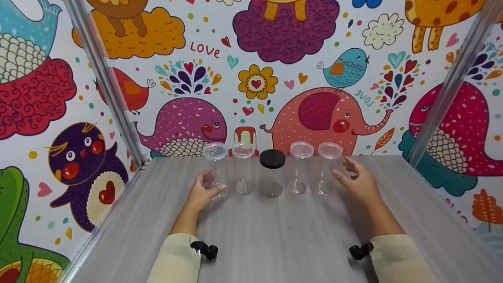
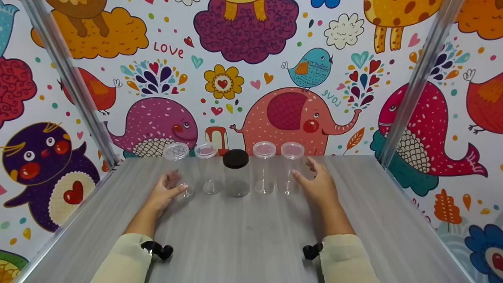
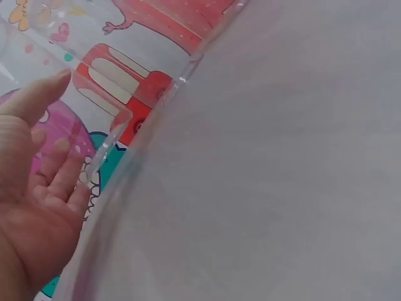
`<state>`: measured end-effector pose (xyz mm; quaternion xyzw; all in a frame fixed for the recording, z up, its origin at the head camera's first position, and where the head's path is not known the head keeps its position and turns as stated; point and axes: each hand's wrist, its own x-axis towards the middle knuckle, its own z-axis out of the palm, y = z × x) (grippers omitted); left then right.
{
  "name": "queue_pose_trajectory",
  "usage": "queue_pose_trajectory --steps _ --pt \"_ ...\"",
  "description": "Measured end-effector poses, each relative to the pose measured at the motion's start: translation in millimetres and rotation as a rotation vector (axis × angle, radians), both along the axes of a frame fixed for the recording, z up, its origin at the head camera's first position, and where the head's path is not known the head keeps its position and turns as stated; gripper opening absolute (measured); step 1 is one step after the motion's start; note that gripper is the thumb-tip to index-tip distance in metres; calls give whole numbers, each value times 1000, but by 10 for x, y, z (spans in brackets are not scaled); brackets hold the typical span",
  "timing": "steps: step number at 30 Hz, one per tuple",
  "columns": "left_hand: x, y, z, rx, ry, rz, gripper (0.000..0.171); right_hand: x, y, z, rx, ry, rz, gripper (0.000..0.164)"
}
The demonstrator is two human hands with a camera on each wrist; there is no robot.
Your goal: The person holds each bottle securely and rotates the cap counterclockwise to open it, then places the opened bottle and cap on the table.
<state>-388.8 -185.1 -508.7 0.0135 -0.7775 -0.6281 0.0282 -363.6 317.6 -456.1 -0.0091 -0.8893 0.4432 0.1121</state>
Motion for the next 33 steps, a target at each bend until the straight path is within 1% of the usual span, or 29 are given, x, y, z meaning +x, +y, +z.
queue_pose_trajectory --steps 3,6,9,14,18,23,28,33 --pt "22 40 38 7 38 -30 82 29 12 31 -13 49 -24 105" --pt "78 55 66 6 87 -58 85 66 -13 60 -25 100 -36 102" --pt "121 80 107 12 132 -76 87 108 -53 122 -42 153 -45 98" --pt "155 115 160 -3 151 -112 86 162 -161 241 -47 263 -45 87" --pt "175 157 187 -15 155 -146 83 182 -273 312 -38 330 -11 79" --pt "215 276 252 -33 176 -193 82 173 -409 368 -22 358 38 77" --pt "252 455 340 -81 186 -213 85 126 -546 392 -13 394 87 73" --pt "254 616 372 -147 185 -248 88 100 -674 392 -47 433 131 65"
